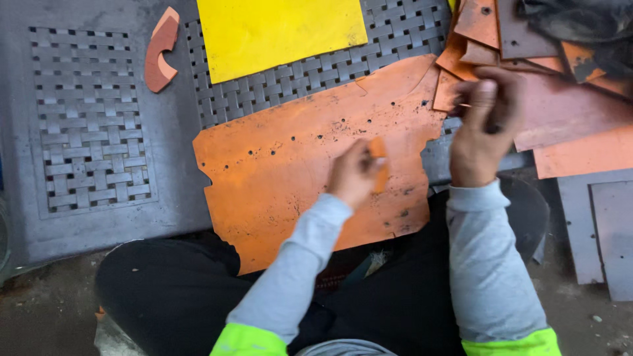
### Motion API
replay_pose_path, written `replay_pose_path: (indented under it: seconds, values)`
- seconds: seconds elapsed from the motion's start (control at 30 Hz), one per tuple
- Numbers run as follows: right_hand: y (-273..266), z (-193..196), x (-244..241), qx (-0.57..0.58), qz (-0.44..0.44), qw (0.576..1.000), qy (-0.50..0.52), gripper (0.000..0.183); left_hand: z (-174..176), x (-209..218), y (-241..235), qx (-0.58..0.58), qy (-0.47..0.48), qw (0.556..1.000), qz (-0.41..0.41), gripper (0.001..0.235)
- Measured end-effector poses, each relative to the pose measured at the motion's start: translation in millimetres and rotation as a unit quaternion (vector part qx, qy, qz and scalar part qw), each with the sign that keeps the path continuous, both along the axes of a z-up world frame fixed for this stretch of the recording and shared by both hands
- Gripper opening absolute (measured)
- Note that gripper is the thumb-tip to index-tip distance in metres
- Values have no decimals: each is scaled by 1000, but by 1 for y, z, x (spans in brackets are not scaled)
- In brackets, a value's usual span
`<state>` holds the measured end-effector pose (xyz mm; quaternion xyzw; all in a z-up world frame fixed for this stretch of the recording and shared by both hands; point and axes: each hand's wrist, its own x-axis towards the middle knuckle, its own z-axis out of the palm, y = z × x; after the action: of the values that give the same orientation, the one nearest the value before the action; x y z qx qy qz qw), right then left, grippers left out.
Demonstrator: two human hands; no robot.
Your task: The person uses a small knife to cut crescent-shaped pieces from a large orange leather sheet. They repeatedly trace the outline of a template, cut along the line, and remove the finished piece, placing it aside.
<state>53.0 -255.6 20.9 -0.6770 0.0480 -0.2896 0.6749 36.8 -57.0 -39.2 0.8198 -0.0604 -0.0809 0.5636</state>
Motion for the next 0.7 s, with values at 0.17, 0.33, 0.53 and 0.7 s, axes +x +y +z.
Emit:
replay_pose_path:
  seconds: [0.17, 0.33, 0.53, 0.7]
  values:
    - [30, 20, 2, -137, 192, 969, 75, 21, -24, -4, 48, -57, 54, 997, -9, 28]
    - [67, 43, -14, -229, 346, 890, 191, 47, -1, 16, 62, -241, 256, 933, 81, 47]
    - [73, 49, -11, -290, 312, 904, -43, 28, 41, 44, 69, -312, 317, 895, 33, 40]
    - [64, 23, -6, -227, 246, 935, 117, 16, 39, 51, 111, -115, 267, 957, -12, 39]
